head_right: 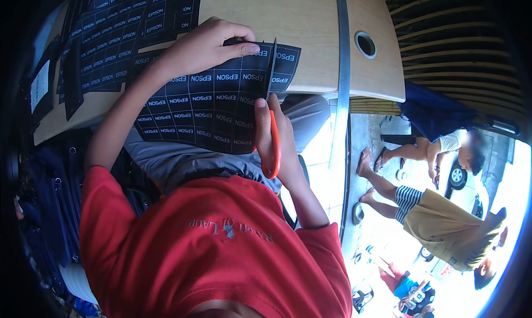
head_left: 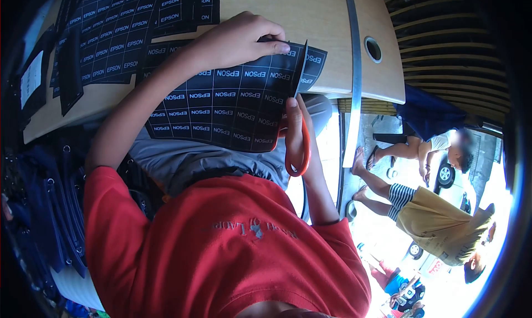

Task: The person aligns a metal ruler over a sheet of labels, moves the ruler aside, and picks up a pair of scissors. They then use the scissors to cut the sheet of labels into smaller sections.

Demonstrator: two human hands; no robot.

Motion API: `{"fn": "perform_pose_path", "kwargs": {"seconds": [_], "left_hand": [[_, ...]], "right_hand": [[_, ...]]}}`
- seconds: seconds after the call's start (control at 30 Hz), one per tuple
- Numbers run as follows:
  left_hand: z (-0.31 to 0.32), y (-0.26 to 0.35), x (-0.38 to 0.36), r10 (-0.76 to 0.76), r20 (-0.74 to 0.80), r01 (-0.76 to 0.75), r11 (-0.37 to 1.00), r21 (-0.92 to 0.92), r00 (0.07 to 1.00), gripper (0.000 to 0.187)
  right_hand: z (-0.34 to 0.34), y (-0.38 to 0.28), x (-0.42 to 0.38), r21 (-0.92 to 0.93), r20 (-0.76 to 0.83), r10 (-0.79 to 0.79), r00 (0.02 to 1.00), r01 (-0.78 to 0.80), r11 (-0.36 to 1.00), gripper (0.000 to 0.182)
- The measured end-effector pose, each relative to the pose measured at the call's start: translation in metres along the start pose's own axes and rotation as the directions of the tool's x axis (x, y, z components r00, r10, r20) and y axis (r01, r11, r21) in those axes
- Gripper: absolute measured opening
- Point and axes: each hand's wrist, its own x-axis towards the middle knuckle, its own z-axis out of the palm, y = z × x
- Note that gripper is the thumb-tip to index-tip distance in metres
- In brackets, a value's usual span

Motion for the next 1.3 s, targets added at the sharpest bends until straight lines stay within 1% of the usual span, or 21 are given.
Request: {"fn": "perform_pose_path", "kwargs": {"seconds": [0.07, 0.1, 0.2, 0.27, 0.33, 0.47, 0.53, 0.57, 0.63, 0.67, 0.7, 0.77, 0.8, 0.87, 0.93, 0.97, 1.03, 1.13, 1.2, 1.3], "left_hand": [[0.001, -0.001, -0.001, 0.083, -0.086, -0.090, 0.993, -0.078, 0.993, 0.030], [0.000, 0.000, -0.001, 0.090, -0.074, -0.096, 0.993, -0.075, 0.993, 0.030], [-0.005, 0.006, -0.004, 0.084, -0.060, -0.088, 0.994, -0.070, 0.995, 0.026], [-0.010, 0.011, -0.005, 0.178, -0.121, -0.185, 0.981, -0.048, 0.976, 0.024], [-0.019, 0.022, -0.007, 0.196, -0.121, -0.201, 0.979, -0.031, 0.973, 0.024], [-0.043, 0.046, -0.008, 0.259, -0.132, -0.259, 0.966, 0.016, 0.957, 0.022], [-0.057, 0.061, -0.008, 0.283, -0.136, -0.279, 0.959, 0.043, 0.950, 0.021], [-0.064, 0.069, -0.009, 0.299, -0.141, -0.293, 0.954, 0.059, 0.944, 0.020], [-0.076, 0.082, -0.012, 0.316, -0.157, -0.303, 0.947, 0.102, 0.935, 0.020], [-0.081, 0.088, -0.014, 0.323, -0.175, -0.303, 0.944, 0.131, 0.930, 0.019], [-0.086, 0.096, -0.015, 0.332, -0.176, -0.310, 0.940, 0.140, 0.927, 0.019], [-0.095, 0.109, -0.017, 0.308, -0.200, -0.272, 0.944, 0.189, 0.930, 0.019], [-0.097, 0.113, -0.018, 0.313, -0.203, -0.275, 0.941, 0.195, 0.928, 0.019], [-0.101, 0.119, -0.020, 0.275, -0.234, -0.232, 0.952, 0.198, 0.932, 0.019], [-0.104, 0.124, -0.022, 0.299, -0.240, -0.246, 0.942, 0.229, 0.924, 0.019], [-0.105, 0.125, -0.022, 0.321, -0.239, -0.259, 0.931, 0.257, 0.916, 0.020], [-0.107, 0.128, -0.022, 0.329, -0.232, -0.268, 0.928, 0.259, 0.915, 0.020], [-0.108, 0.130, -0.022, 0.336, -0.221, -0.280, 0.927, 0.250, 0.915, 0.020], [-0.108, 0.131, -0.022, 0.336, -0.223, -0.282, 0.928, 0.244, 0.915, 0.020], [-0.109, 0.131, -0.023, 0.343, -0.224, -0.284, 0.923, 0.258, 0.912, 0.019]], "right_hand": [[0.001, -0.007, -0.001, -0.005, -0.015, -0.010, 1.000, 0.010, 1.000, 0.058], [0.000, -0.009, -0.002, -0.028, -0.020, -0.024, 0.999, 0.024, 0.999, 0.058], [0.001, -0.007, -0.005, 0.009, -0.020, -0.040, 0.999, 0.040, 0.999, 0.058], [0.002, -0.010, -0.008, 0.028, -0.021, -0.045, 0.999, 0.046, 0.999, 0.058], [0.003, -0.014, -0.009, 0.059, -0.037, -0.129, 0.991, 0.131, 0.990, 0.063], [-0.001, -0.028, -0.010, 0.110, -0.044, -0.204, 0.978, 0.208, 0.972, 0.066], [-0.005, -0.031, -0.007, 0.016, -0.055, -0.358, 0.932, 0.360, 0.933, 0.068], [-0.006, -0.034, -0.006, 0.018, -0.063, -0.369, 0.927, 0.371, 0.928, 0.068], [-0.009, -0.046, -0.004, 0.001, -0.073, -0.443, 0.893, 0.445, 0.896, 0.069], [-0.008, -0.054, -0.004, 0.044, -0.100, -0.455, 0.885, 0.461, 0.886, 0.071], [-0.008, -0.057, -0.003, 0.043, -0.106, -0.464, 0.880, 0.470, 0.882, 0.071], [-0.010, -0.062, -0.001, -0.001, -0.113, -0.511, 0.852, 0.514, 0.858, 0.072], [-0.011, -0.068, -0.003, 0.003, -0.090, -0.476, 0.875, 0.479, 0.878, 0.072], [-0.010, -0.075, -0.003, 0.015, -0.108, -0.494, 0.863, 0.498, 0.867, 0.073], [-0.011, -0.076, -0.003, 0.027, -0.121, -0.508, 0.853, 0.515, 0.857, 0.073], [-0.012, -0.076, -0.004, 0.023, -0.098, -0.497, 0.862, 0.501, 0.865, 0.074], [-0.014, -0.076, -0.004, 0.018, -0.075, -0.486, 0.871, 0.488, 0.873, 0.074], [-0.013, -0.080, -0.004, 0.023, -0.074, -0.481, 0.873, 0.484, 0.875, 0.074], [-0.011, -0.083, -0.004, 0.024, -0.104, -0.516, 0.850, 0.521, 0.853, 0.075], [-0.012, -0.080, -0.004, 0.004, -0.088, -0.499, 0.862, 0.501, 0.866, 0.075]]}}
